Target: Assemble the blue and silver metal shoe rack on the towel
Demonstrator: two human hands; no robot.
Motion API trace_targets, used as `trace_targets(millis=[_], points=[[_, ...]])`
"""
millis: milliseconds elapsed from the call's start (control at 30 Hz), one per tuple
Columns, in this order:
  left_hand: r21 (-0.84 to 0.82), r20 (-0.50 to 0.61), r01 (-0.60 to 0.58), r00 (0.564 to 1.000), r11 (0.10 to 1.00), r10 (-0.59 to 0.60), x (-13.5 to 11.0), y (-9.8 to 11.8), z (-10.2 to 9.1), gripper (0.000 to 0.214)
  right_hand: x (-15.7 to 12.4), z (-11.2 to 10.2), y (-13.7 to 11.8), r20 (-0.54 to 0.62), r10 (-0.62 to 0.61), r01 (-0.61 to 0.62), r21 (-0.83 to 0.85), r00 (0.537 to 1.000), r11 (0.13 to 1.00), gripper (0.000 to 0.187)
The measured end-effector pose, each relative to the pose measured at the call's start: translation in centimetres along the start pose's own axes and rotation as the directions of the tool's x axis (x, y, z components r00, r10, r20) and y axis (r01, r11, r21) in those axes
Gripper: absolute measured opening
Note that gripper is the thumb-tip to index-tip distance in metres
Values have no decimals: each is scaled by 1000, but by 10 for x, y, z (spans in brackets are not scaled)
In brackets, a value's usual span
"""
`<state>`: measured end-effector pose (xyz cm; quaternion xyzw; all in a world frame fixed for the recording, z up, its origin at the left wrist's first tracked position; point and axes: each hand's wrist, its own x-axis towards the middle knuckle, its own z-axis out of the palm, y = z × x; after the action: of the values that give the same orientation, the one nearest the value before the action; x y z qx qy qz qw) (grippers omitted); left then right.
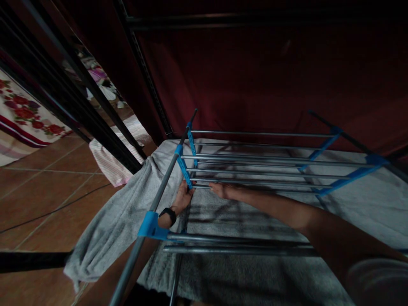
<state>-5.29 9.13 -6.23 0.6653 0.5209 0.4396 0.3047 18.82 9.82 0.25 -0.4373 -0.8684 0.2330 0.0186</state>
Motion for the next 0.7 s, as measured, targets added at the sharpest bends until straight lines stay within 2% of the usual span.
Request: trace_targets(millis=[300, 467, 700], points=[[22, -10, 4, 1000, 1000, -4, -3, -2, 3, 22, 3, 0, 2, 30, 31, -34, 78, 999, 996, 20], [57, -31, 32, 999, 998, -30, -3, 3, 3, 22, 3, -1, -2, 45, 17, -20, 78, 999, 997, 22], [33, 0, 17, 1000, 999, -17, -1, 10, -3, 24, 3, -6, -15, 55, 11, -7, -62, 998, 998, 27]])
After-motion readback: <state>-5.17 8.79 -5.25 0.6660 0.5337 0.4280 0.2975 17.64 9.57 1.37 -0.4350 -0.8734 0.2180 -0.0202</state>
